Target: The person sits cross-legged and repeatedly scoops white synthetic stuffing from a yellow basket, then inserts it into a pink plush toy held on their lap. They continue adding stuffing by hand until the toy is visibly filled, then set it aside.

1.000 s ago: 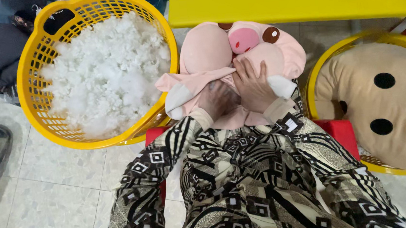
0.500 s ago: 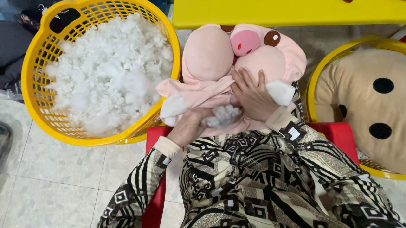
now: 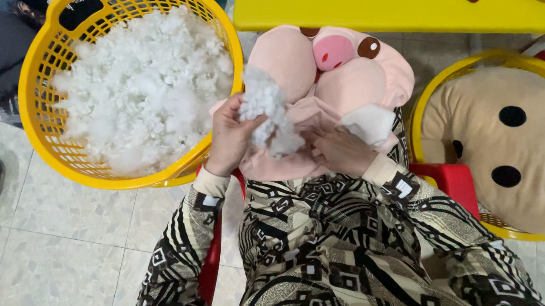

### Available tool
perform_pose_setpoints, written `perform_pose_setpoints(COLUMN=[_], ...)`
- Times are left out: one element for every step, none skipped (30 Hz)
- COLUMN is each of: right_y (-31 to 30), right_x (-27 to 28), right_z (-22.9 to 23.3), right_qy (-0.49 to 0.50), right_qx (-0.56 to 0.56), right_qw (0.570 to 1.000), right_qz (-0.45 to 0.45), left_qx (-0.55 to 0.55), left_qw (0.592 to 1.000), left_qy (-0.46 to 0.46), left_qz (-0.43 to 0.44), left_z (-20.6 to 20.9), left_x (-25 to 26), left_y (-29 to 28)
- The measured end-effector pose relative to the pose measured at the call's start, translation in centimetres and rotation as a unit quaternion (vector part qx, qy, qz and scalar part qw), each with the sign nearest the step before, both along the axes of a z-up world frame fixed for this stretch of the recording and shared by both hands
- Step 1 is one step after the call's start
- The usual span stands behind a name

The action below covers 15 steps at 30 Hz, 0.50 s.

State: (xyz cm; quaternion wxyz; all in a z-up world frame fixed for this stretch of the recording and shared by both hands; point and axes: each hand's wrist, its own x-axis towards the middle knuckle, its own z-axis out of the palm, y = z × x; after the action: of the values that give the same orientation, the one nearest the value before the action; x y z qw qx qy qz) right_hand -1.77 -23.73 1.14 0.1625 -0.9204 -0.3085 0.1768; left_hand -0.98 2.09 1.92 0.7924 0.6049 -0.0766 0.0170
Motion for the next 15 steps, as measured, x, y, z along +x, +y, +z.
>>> perform_pose_setpoints(right_y=[0.3, 0.5, 0.6, 0.9, 1.3, 1.8, 2.5, 3.3, 4.6, 5.9, 7.3, 8.8, 10.1, 11.2, 12.4], right_x=[0.1, 0.3, 0.6, 1.0, 1.2, 1.8, 2.6, 2.9, 3.5, 3.9, 4.3, 4.7, 5.1, 5.8, 6.4], right_z=[0.4, 1.0, 1.7, 2.5, 3.2, 3.9, 4.6, 5.2, 5.7, 6.1, 6.2, 6.2, 6.1, 6.0, 5.8], right_qy=[0.007, -0.002, -0.012, -0.021, 0.010, 0.042, 0.072, 0.147, 0.220, 0.291, 0.328, 0.364, 0.401, 0.400, 0.401], right_qx=[0.002, 0.023, 0.044, 0.065, 0.144, 0.222, 0.298, 0.376, 0.450, 0.515, 0.545, 0.572, 0.595, 0.605, 0.614], right_qw=[1.000, 0.999, 0.998, 0.995, 0.987, 0.971, 0.949, 0.913, 0.865, 0.806, 0.771, 0.734, 0.695, 0.687, 0.678], right_qz=[-0.007, -0.029, -0.049, -0.069, -0.071, -0.074, -0.074, -0.057, -0.038, -0.019, -0.026, -0.033, -0.039, -0.044, -0.049], left_qx=[0.002, 0.004, 0.006, -0.022, -0.051, -0.079, -0.099, -0.119, -0.138, -0.140, -0.142, -0.144, -0.111, -0.079, -0.046], left_qw=[1.000, 0.999, 0.998, 0.997, 0.996, 0.994, 0.992, 0.988, 0.984, 0.982, 0.980, 0.977, 0.980, 0.981, 0.981], left_qy=[-0.019, -0.039, -0.059, -0.062, -0.060, -0.058, -0.068, -0.078, -0.090, -0.097, -0.104, -0.112, -0.104, -0.095, -0.085], left_qz=[0.007, 0.013, 0.022, 0.027, 0.032, 0.038, 0.046, 0.055, 0.063, 0.077, 0.093, 0.108, 0.128, 0.148, 0.170], left_z=[1.1, 2.2, 3.4, 4.5, 5.5, 6.2, 6.8, 7.3, 7.7, 7.9, 7.8, 7.5, 7.0, 6.4, 5.5], left_x=[0.3, 0.6, 0.9, 1.3, 1.3, 1.3, 1.3, 1.3, 1.4, 1.5, 1.4, 1.5, 1.4, 1.2, 0.9], left_y=[0.2, 0.5, 0.9, 1.4, 2.0, 2.5, 3.1, 3.7, 4.3, 4.9, 5.5, 6.3, 7.2, 8.2, 9.1])
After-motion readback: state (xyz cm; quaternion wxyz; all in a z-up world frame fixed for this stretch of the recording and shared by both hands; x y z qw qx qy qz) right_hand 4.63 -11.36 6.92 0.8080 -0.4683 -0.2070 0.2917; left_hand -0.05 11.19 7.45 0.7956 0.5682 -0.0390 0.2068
